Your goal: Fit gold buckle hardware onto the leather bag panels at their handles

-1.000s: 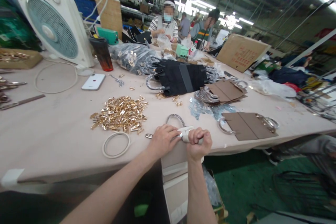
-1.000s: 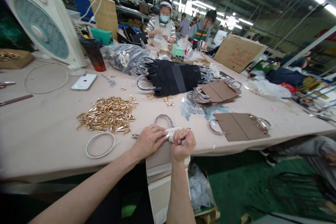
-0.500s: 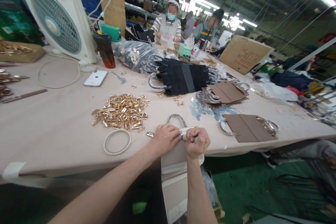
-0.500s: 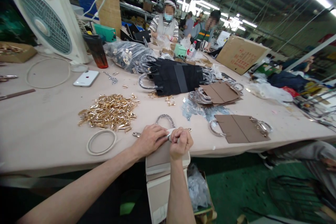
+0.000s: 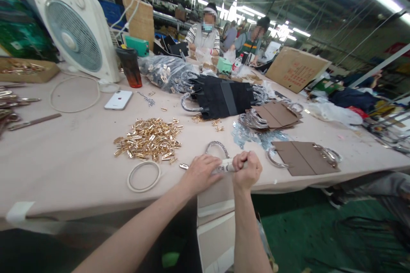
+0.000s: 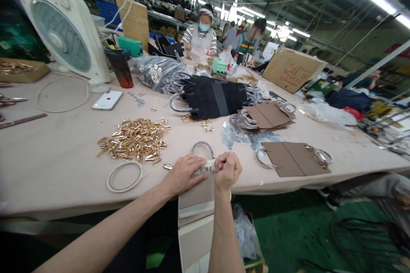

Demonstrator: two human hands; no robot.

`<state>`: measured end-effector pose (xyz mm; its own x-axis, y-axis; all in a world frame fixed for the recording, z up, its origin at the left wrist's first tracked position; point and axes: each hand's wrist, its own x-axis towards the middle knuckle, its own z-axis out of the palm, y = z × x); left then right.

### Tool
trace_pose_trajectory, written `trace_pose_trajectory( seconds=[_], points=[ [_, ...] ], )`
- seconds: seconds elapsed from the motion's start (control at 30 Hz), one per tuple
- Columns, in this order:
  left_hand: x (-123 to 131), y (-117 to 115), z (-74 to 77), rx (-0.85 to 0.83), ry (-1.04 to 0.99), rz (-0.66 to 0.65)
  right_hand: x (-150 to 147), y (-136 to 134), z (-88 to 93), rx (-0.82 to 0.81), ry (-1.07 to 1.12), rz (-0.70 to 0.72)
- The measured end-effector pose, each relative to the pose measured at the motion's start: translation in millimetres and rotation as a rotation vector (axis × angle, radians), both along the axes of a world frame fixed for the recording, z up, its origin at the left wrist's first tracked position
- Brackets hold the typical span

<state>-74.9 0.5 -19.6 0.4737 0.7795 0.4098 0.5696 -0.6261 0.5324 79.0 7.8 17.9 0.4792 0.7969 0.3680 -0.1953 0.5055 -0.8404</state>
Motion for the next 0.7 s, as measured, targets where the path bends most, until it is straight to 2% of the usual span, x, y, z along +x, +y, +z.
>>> trace_pose_trajectory(
  seconds=[0.1, 0.23, 0.37, 0.53, 0.7],
  points=[
    [0, 1, -0.4, 0.025, 0.012, -0.013, 6, 15, 7.2, -0.025, 0.087, 0.038],
    [0, -1, 4.2, 0.022, 0.037, -0.004, -3, 35, 3.9, -0.146, 0.039, 0.153],
    [1, -1, 8.8, 0.010, 0.056, 0.007, -11, 46, 1.0, -0.225, -0.028, 0.177],
    [4, -1, 8.3, 0.013, 0.064, 0.014, -9, 35, -1.1, -0.229, -0.110, 0.195],
    [6, -2, 5.1, 0.037, 0.035, 0.032, -10, 10, -12.6, -0.088, -0.258, 0.075]
  ],
)
